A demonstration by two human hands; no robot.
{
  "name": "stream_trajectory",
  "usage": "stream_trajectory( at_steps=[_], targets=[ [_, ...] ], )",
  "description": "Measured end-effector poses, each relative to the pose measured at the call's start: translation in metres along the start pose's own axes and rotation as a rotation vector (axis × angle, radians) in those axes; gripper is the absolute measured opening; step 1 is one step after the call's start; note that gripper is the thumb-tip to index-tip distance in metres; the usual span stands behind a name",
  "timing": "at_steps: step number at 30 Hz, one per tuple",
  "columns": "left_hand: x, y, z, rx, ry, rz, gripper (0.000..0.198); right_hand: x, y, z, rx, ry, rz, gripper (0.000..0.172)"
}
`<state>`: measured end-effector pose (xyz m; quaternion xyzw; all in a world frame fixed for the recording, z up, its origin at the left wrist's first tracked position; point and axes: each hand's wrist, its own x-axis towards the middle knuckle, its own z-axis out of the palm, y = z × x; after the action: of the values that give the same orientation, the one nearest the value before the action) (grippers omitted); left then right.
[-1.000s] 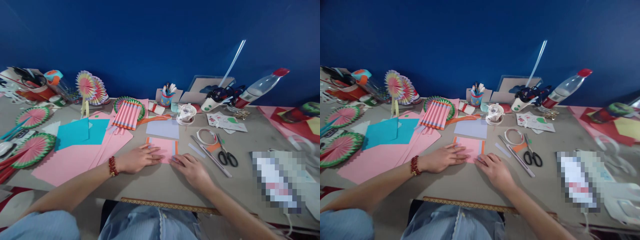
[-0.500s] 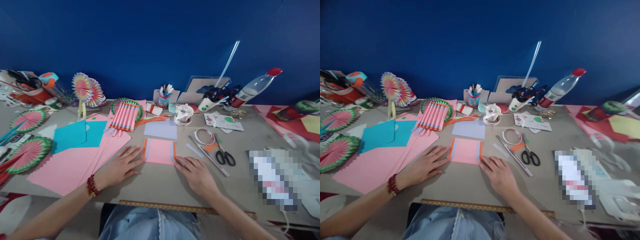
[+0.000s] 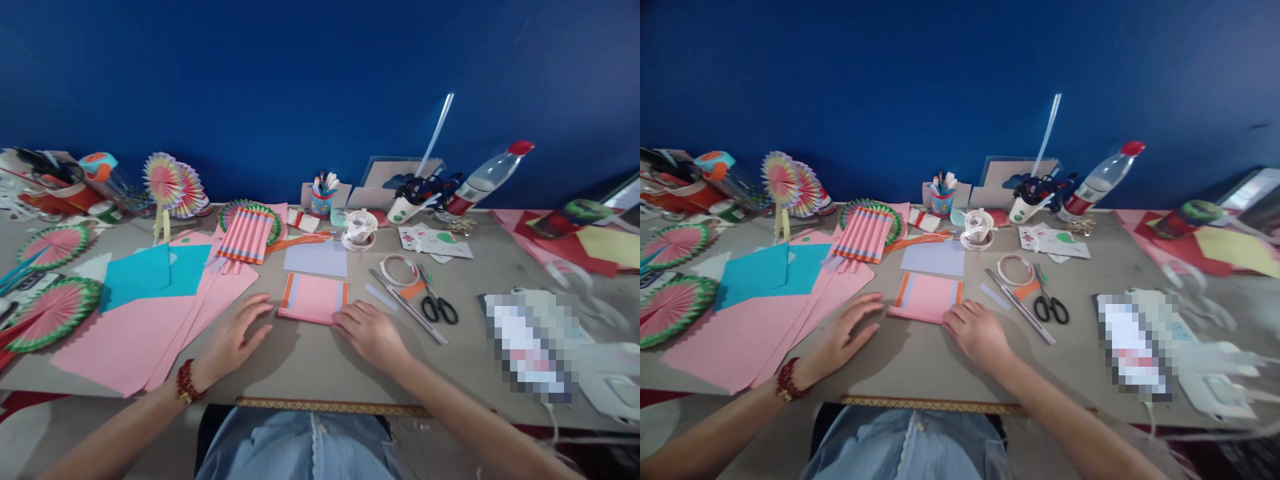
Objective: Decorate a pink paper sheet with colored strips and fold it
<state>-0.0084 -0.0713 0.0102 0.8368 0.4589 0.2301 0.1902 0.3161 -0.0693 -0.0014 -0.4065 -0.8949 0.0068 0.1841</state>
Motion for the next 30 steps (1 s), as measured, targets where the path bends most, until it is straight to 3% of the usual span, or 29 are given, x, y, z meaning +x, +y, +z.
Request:
stream_trajectory(
  at_steps=[2,5,8,10,12,14,19,23,25,27,30],
  targets=[
    [-0.002,0.006,0.002,-0.232,0.084,-0.155,0.028,-0.001,-0.001,-0.002,0.144,0.084,0.063,0.015],
    [-0.001,0.018,0.009,-0.476,-0.006,-0.208,0.034,0.002,-0.009,-0.005,0.319,0.166,0.134,0.015],
    [0.008,0.034,0.02,-0.519,-0.047,-0.122,0.049,0.013,-0.026,-0.004,0.368,0.124,0.106,0.015],
    [0.017,0.045,0.026,-0.535,-0.018,-0.135,0.04,0.023,-0.037,-0.001,0.342,0.068,0.074,0.014],
    [0.026,0.054,0.03,-0.523,0.087,-0.167,0.034,0.032,-0.044,0.002,0.294,0.021,0.058,0.016],
    [0.033,0.059,0.03,-0.437,0.166,-0.121,0.031,0.039,-0.047,0.004,0.266,0.013,0.023,0.021],
    [0.041,0.054,0.014,-0.047,0.237,0.267,0.031,0.039,-0.044,-0.002,0.208,0.161,-0.097,0.022],
    [0.057,0.042,-0.008,0.295,0.308,0.312,0.037,0.032,-0.042,-0.021,0.096,0.387,-0.178,0.018],
    [0.064,0.04,-0.013,0.454,0.273,0.343,0.033,0.034,-0.041,-0.031,-0.002,0.471,-0.202,0.032],
    [0.068,0.042,-0.014,0.553,0.194,0.387,0.028,0.04,-0.039,-0.037,-0.085,0.471,-0.165,0.041],
    [0.069,0.047,-0.009,0.615,0.04,0.443,0.023,0.051,-0.034,-0.035,-0.119,0.384,-0.118,0.03]
  ],
)
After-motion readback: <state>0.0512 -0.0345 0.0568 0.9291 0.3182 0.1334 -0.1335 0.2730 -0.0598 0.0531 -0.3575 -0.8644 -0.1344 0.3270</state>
